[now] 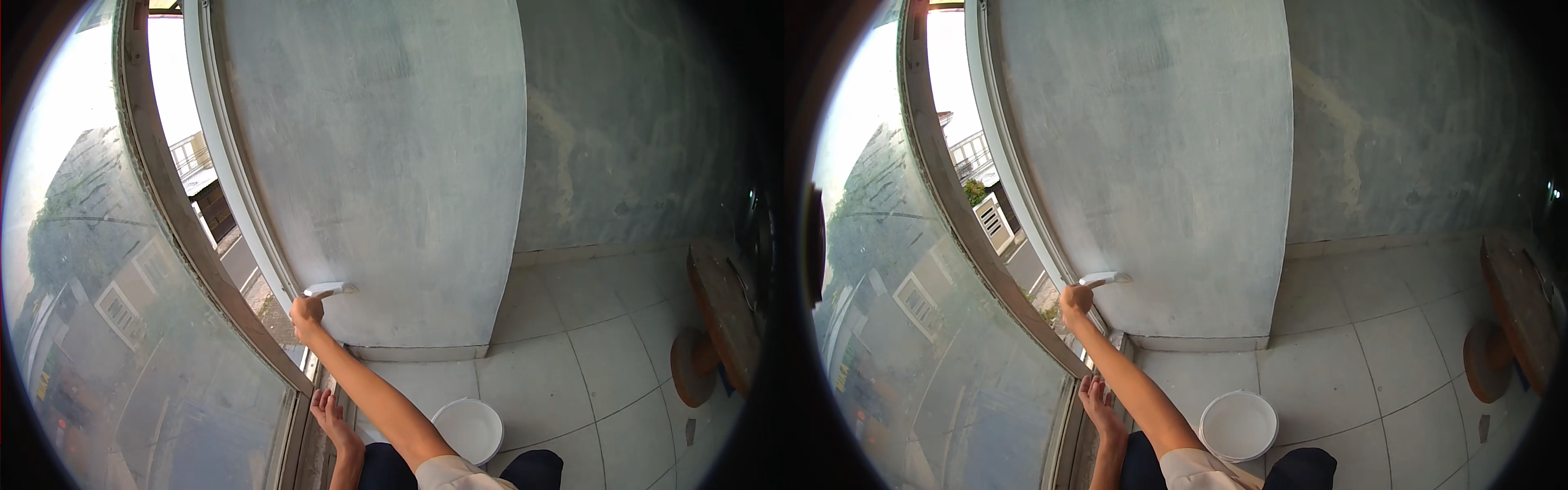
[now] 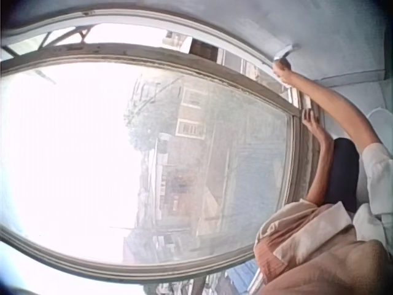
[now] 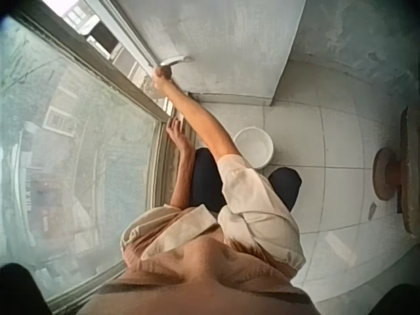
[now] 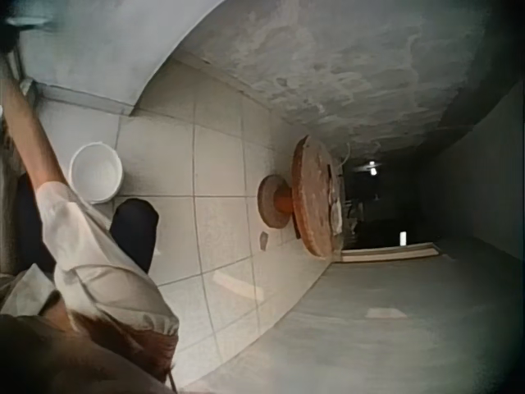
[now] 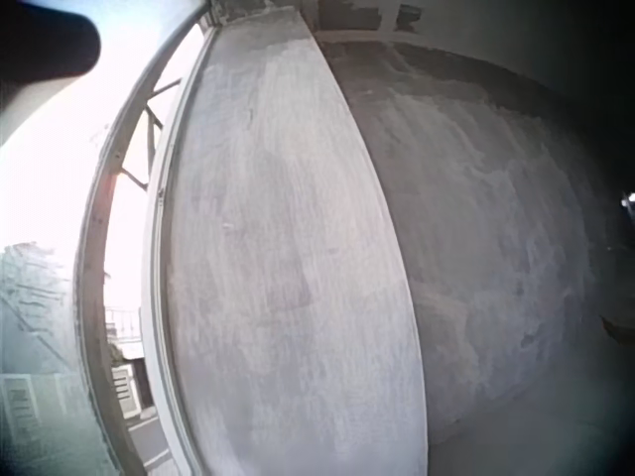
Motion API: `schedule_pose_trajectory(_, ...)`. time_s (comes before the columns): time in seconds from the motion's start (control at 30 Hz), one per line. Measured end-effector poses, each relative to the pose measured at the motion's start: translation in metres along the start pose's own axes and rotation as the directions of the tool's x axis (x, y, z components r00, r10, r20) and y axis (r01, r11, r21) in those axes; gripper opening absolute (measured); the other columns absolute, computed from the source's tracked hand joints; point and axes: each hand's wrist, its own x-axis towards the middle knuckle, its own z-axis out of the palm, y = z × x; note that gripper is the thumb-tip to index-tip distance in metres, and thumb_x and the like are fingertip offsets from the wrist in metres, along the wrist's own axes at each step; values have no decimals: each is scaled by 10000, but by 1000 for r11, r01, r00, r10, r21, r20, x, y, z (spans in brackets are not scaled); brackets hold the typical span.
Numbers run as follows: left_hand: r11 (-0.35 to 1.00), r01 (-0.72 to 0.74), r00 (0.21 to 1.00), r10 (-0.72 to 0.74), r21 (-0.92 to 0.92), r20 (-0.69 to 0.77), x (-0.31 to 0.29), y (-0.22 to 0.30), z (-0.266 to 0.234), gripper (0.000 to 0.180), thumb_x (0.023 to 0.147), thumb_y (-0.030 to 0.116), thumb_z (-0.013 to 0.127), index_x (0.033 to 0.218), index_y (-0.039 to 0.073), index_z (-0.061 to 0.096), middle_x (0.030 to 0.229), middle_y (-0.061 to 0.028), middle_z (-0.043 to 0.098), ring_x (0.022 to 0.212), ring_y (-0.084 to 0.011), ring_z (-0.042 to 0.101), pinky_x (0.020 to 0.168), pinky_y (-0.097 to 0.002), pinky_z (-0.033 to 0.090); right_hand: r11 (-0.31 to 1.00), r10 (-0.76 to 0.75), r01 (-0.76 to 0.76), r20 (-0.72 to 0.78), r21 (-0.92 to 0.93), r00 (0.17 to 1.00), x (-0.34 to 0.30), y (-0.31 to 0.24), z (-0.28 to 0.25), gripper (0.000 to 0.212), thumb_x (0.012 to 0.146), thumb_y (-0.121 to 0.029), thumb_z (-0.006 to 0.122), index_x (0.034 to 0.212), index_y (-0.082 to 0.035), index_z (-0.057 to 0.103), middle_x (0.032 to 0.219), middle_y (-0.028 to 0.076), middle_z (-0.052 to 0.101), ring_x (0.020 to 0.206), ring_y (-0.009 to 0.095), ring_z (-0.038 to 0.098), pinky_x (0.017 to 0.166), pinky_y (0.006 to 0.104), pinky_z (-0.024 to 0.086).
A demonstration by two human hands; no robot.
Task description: The person paints a wall, dipping a paintbrush into a bucket and applying paint across the wall surface.
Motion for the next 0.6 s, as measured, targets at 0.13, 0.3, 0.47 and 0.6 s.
schedule_pose_trajectory(0.13, 996, -37, 999, 40, -87, 26, 7, -2, -12, 394, 776, 210, 442, 1123, 81, 308, 1077, -37, 391, 1012, -128, 352, 851, -310, 219, 952, -278, 289, 106, -103, 955, -82, -85, 32, 229, 719, -134, 430, 724, 82, 505, 726, 241, 544, 667, 313, 574, 528, 339, 483)
schedule_pose_trajectory(0.3, 995, -24, 995, 33, -99, 92, -13, -1, 7, 393, 774, 216, 443, 1120, 81, 314, 1077, -41, 392, 1014, -135, 350, 860, -315, 215, 809, -587, 586, -21, -51, 809, -99, -150, 34, 262, 767, -159, 380, 739, 88, 464, 712, 251, 532, 667, 351, 547, 579, 379, 451)
schedule_pose_trajectory(0.47, 996, -63, 998, 64, -58, 7, -18, 21, -4, 393, 776, 226, 438, 1122, 85, 314, 1079, -38, 398, 1012, -133, 352, 858, -309, 216, 603, -797, 792, -37, -97, 602, -102, -146, 14, 315, 816, -249, 367, 705, 40, 429, 632, 235, 520, 621, 382, 519, 544, 423, 412)
schedule_pose_trajectory(0.6, 997, -45, 999, 45, -66, -2, -21, 31, -8, 390, 781, 232, 427, 1124, 88, 314, 1074, -32, 405, 1003, -136, 357, 856, -303, 218, 625, -775, 765, -5, -156, 633, -58, -99, -18, 344, 821, -293, 358, 723, 24, 448, 656, 223, 529, 654, 380, 513, 580, 432, 391)
